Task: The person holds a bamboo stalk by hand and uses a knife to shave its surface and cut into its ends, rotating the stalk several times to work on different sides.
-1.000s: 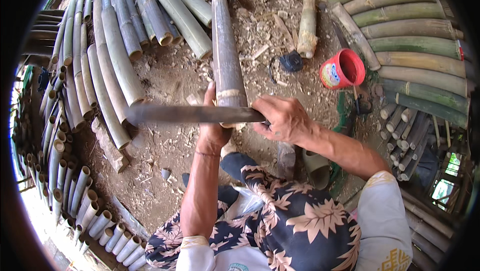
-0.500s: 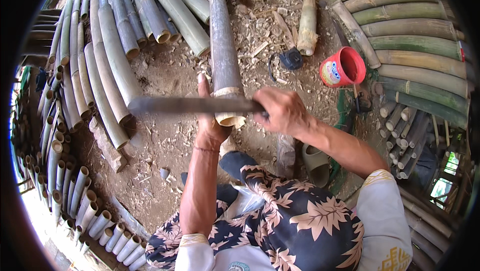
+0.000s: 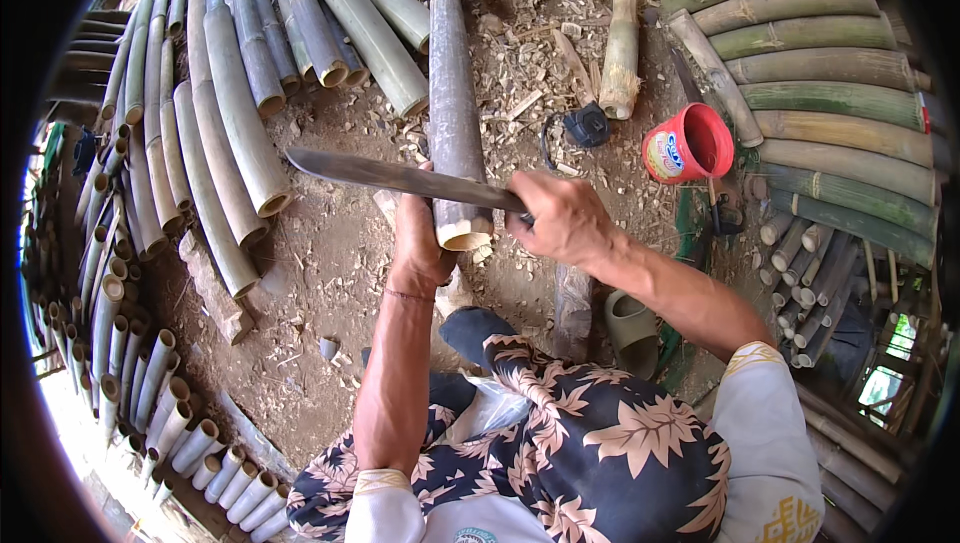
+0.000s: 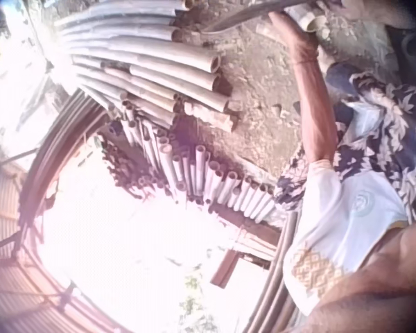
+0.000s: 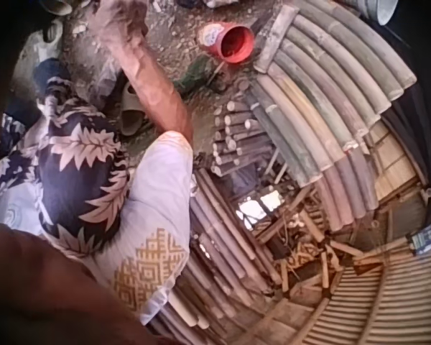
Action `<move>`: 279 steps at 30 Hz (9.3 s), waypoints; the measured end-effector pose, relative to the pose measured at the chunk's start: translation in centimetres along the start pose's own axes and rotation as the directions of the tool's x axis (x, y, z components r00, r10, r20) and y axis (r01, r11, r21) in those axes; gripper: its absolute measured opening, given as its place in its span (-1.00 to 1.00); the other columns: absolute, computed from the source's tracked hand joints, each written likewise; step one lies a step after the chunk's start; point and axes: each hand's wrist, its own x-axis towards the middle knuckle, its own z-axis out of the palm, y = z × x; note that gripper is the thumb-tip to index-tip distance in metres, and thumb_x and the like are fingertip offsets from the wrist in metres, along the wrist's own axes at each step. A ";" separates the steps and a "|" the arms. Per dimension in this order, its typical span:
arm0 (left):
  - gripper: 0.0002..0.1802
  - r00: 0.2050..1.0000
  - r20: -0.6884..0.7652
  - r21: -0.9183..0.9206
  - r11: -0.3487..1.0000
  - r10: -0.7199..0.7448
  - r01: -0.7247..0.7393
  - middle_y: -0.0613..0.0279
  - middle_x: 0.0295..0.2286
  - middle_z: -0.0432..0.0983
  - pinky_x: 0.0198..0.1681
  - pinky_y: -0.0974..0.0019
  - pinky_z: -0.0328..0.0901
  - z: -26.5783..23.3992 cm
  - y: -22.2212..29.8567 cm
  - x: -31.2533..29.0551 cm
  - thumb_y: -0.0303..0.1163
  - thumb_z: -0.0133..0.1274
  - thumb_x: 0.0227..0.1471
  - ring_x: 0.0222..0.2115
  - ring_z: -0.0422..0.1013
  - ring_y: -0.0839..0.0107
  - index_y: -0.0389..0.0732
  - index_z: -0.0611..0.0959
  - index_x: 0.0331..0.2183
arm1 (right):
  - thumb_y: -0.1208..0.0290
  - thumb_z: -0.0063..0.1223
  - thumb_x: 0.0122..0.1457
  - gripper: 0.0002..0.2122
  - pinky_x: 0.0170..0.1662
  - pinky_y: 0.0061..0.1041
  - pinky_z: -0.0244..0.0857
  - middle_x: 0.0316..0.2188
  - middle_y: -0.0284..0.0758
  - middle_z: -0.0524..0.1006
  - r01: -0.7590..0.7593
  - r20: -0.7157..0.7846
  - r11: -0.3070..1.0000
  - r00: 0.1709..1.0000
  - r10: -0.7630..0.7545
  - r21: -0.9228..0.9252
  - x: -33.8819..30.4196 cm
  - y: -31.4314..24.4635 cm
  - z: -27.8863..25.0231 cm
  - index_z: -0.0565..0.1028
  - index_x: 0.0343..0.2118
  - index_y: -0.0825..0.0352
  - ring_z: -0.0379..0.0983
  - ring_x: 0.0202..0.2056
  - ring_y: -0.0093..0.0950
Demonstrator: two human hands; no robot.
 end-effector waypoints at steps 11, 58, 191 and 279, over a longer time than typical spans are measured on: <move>-0.40 0.995 -0.008 -0.016 0.995 0.097 -0.097 0.16 -0.36 0.59 -0.36 0.25 0.49 0.5 0.1 -0.9 0.17 -0.03 0.18 -0.40 0.55 0.36 -0.20 0.52 -0.08 | 0.45 0.18 0.12 -0.85 -0.70 -0.49 0.33 -0.63 -0.29 0.44 0.204 -0.151 0.978 0.966 -0.209 -0.046 0.4 0.1 1.0 0.41 -0.42 0.35 0.39 -0.69 -0.48; -0.29 0.999 -0.042 -0.136 0.991 0.005 -0.011 0.09 -0.30 0.59 -0.22 0.15 0.51 -0.3 -0.1 0.2 0.23 -0.13 0.22 -0.37 0.58 0.24 -0.28 0.47 -0.01 | 0.45 0.20 0.09 -0.85 -0.67 -0.47 0.38 -0.60 -0.29 0.48 0.202 -0.193 0.979 0.961 -0.199 -0.004 1.2 -0.3 1.6 0.43 -0.40 0.34 0.40 -0.68 -0.52; -0.13 0.997 0.001 0.691 -0.720 0.082 0.059 0.02 -0.12 0.40 0.03 -0.01 0.26 -24.7 4.4 -11.9 -0.15 0.39 -0.39 0.01 0.35 0.07 0.11 0.48 0.07 | 0.26 0.10 0.22 -0.64 -0.31 -0.17 0.38 -0.43 -0.03 0.50 -0.427 0.542 0.895 0.786 0.296 0.130 -4.1 -4.0 5.3 0.38 -0.06 0.43 0.51 -0.40 -0.03; -0.54 0.967 -0.001 0.838 -0.528 0.257 0.141 0.10 -0.34 0.55 -0.08 0.07 0.38 -24.7 1.4 -11.8 -0.31 0.27 -0.35 -0.20 0.51 0.09 -0.14 0.53 -0.28 | 0.28 0.09 0.25 -0.72 -0.53 -0.24 0.39 -0.63 -0.08 0.48 -0.206 0.722 0.976 0.666 0.190 -0.067 -1.7 -2.2 13.0 0.35 -0.27 0.43 0.50 -0.63 -0.18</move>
